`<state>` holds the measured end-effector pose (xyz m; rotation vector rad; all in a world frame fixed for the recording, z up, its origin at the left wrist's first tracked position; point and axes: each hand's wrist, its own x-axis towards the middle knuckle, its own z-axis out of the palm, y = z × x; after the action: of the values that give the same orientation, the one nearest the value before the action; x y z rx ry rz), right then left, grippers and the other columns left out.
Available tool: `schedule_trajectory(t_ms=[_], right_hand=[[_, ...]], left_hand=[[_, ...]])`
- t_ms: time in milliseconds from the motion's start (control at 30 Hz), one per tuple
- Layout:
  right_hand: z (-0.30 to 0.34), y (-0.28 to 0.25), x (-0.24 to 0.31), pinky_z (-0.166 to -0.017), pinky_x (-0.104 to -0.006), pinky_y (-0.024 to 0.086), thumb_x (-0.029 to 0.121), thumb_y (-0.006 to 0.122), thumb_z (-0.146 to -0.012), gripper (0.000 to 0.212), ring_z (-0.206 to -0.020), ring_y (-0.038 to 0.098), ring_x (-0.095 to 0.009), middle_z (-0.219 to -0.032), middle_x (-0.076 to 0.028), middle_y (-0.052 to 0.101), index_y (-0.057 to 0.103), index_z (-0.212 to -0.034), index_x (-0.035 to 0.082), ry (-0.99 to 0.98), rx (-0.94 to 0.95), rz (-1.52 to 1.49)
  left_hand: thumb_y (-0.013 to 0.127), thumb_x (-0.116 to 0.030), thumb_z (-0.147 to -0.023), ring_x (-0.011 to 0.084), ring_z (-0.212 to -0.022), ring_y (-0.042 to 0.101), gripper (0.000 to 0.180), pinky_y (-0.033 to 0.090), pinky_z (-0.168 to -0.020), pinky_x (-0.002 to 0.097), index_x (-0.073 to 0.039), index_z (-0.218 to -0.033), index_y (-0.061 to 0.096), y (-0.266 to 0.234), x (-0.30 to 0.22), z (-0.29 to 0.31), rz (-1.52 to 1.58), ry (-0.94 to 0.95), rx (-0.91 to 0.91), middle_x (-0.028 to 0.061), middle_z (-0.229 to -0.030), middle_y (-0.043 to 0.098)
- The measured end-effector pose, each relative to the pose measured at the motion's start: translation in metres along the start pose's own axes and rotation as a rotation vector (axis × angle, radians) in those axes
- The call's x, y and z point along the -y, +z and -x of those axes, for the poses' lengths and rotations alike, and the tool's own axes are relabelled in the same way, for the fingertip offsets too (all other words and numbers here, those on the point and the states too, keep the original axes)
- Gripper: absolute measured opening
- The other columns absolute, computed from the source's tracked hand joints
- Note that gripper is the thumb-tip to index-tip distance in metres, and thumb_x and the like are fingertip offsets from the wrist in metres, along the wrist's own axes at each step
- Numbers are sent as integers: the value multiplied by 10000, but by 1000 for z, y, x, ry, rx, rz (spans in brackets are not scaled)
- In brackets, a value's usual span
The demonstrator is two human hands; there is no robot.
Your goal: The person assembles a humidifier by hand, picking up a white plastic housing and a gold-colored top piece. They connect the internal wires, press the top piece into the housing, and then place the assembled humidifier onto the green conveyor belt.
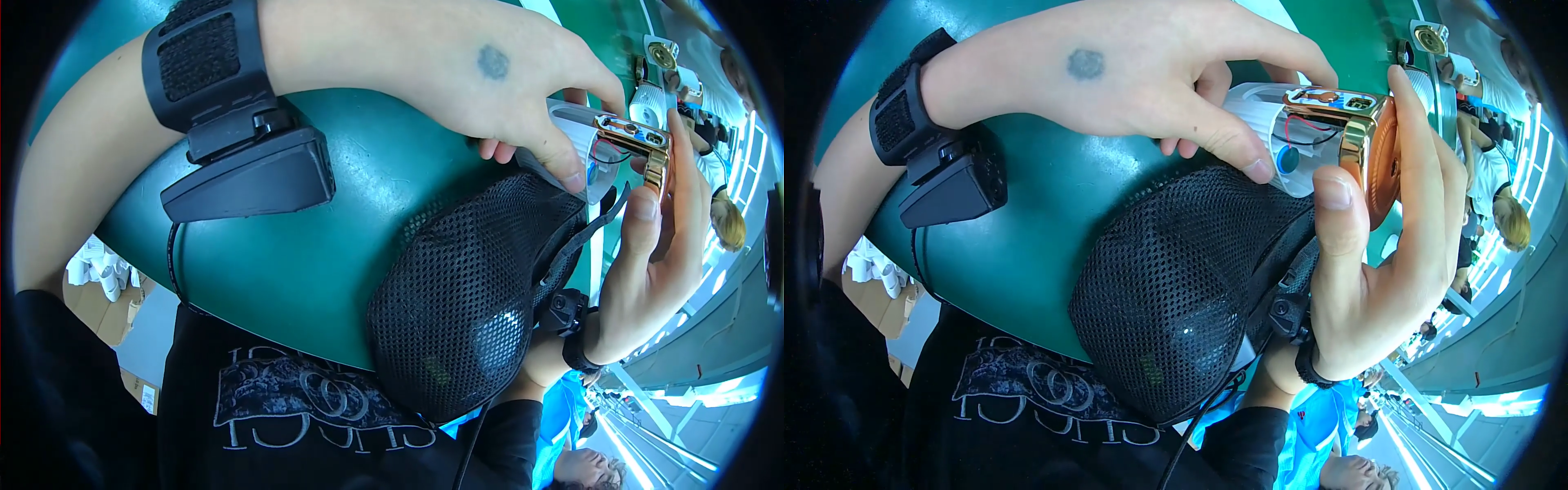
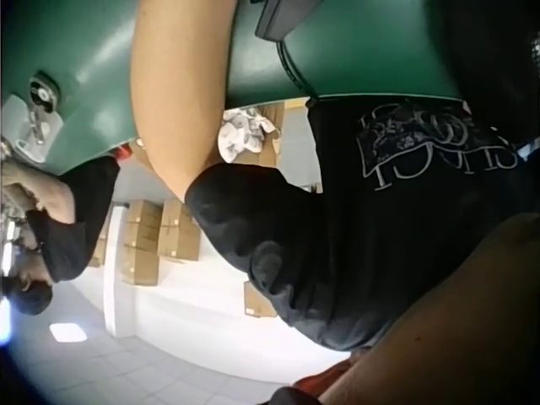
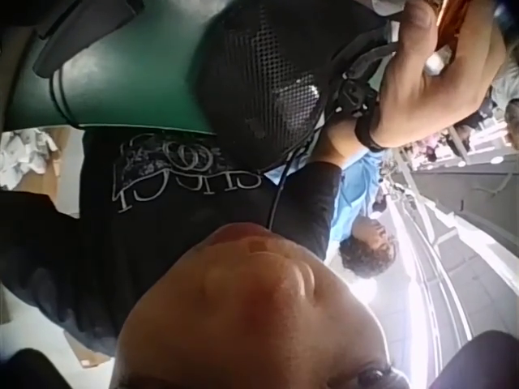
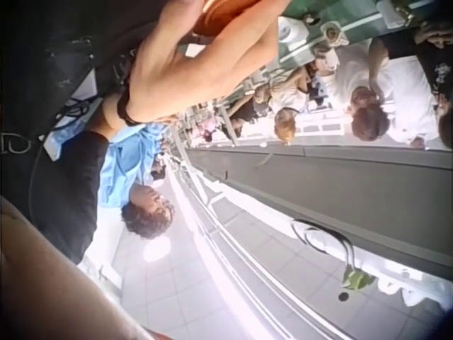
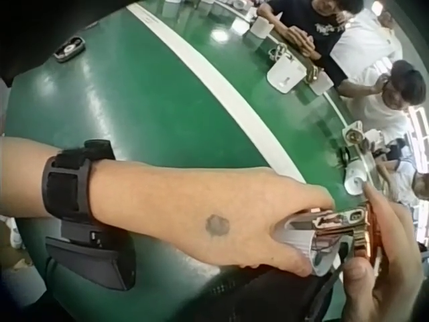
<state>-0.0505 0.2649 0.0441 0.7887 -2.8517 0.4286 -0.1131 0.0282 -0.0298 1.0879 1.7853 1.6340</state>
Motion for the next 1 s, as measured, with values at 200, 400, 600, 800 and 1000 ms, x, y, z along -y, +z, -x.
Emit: schedule_trajectory(t_ms=[200,400,600,800,1000], right_hand=[[-2,3,1,-947,-312,518,326,600,-1056,458,-1112,668,-201,-1287,-131,682,613,-1431,62,-25,7,62],[-1,4,2,-938,-302,510,306,591,-1062,438,-1080,673,-187,-1285,-133,685,621,-1419,56,48,-16,-29],[-3,1,4,-945,-298,510,268,591,-1062,430,-1105,668,-185,-1282,-131,686,610,-1423,36,41,-13,-67],[0,6,1,-976,-309,508,249,596,-1058,439,-1134,666,-194,-1286,-136,682,589,-1440,32,34,-15,-26],[-1,2,1,-985,-313,509,260,589,-1061,454,-1154,662,-196,-1300,-140,668,572,-1453,32,66,43,-56]], left_hand=[[670,-306,-975,290,-699,559,395,448,-650,403,60,-1061,547,-1,1,0,19,33,-15,187,-773,574],[667,-302,-974,287,-701,563,389,453,-651,401,59,-1056,548,-1,-3,2,27,6,-32,180,-768,573],[664,-298,-972,282,-691,560,381,455,-647,396,56,-1056,549,1,-2,3,23,11,-48,177,-757,571],[660,-297,-976,285,-680,551,377,449,-639,397,57,-1041,545,1,1,3,22,35,-42,185,-750,560],[656,-286,-984,287,-672,538,364,441,-632,399,57,-999,532,1,1,6,10,75,-52,193,-743,542]])
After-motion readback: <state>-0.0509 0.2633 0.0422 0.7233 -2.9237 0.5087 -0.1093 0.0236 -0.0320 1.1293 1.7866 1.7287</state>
